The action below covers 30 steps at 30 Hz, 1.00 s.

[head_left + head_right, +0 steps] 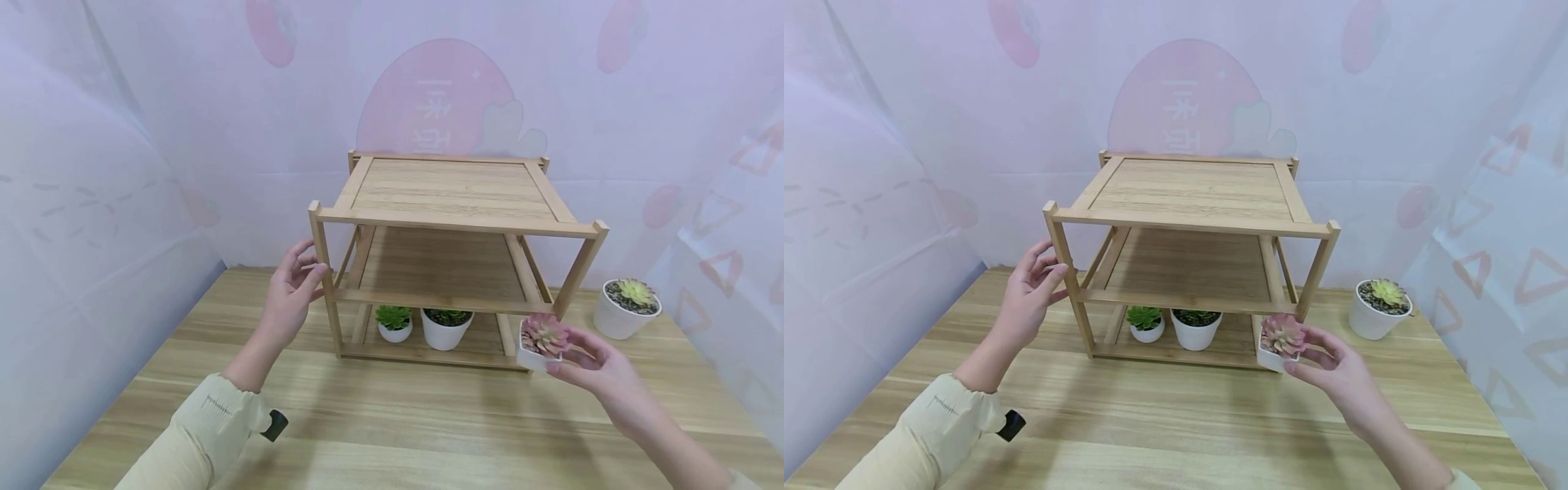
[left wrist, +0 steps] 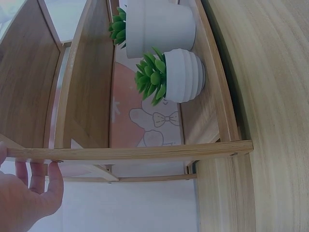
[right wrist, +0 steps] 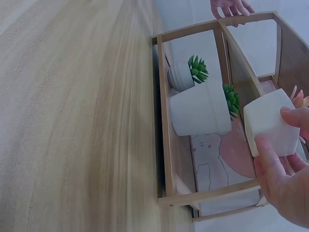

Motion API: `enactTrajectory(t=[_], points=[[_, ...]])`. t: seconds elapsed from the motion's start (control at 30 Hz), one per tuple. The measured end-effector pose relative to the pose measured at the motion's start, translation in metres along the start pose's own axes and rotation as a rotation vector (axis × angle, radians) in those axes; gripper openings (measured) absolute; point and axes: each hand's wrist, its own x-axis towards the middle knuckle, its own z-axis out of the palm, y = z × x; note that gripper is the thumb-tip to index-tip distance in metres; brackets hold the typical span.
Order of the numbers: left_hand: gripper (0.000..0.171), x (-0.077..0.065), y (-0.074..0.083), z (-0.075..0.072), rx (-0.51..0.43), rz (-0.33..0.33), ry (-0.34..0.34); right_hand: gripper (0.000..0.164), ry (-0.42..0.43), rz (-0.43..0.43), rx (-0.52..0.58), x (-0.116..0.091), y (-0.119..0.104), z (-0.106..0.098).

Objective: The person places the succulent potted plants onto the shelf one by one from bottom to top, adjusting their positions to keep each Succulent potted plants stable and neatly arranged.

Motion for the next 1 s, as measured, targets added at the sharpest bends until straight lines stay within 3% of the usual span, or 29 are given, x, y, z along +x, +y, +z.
enactTrajectory(t=[0.2, 0.5, 0.63, 0.87, 1.0], points=[[0.053, 0.0, 0.001, 0.0, 0.002, 0.0, 0.0, 0.073, -0.015, 0.025, -0.052, 0.004, -0.007, 0.006], [0.053, 0.0, 0.0, 0.0, -0.003, 0.014, -0.002, 0.068, -0.037, -0.024, 0.081, 0.011, -0.01, 0.023], [0.053, 0.0, 0.001, 0.0, -0.004, 0.015, -0.002, 0.057, -0.035, -0.035, 0.13, 0.013, -0.014, 0.031], [0.053, 0.0, 0.0, 0.0, -0.01, 0.021, 0.0, 0.05, -0.063, -0.099, 0.158, 0.016, -0.018, 0.043], [0.053, 0.0, 0.0, 0.0, -0.011, 0.016, -0.002, 0.051, -0.075, -0.088, 0.172, 0.018, -0.019, 0.05]])
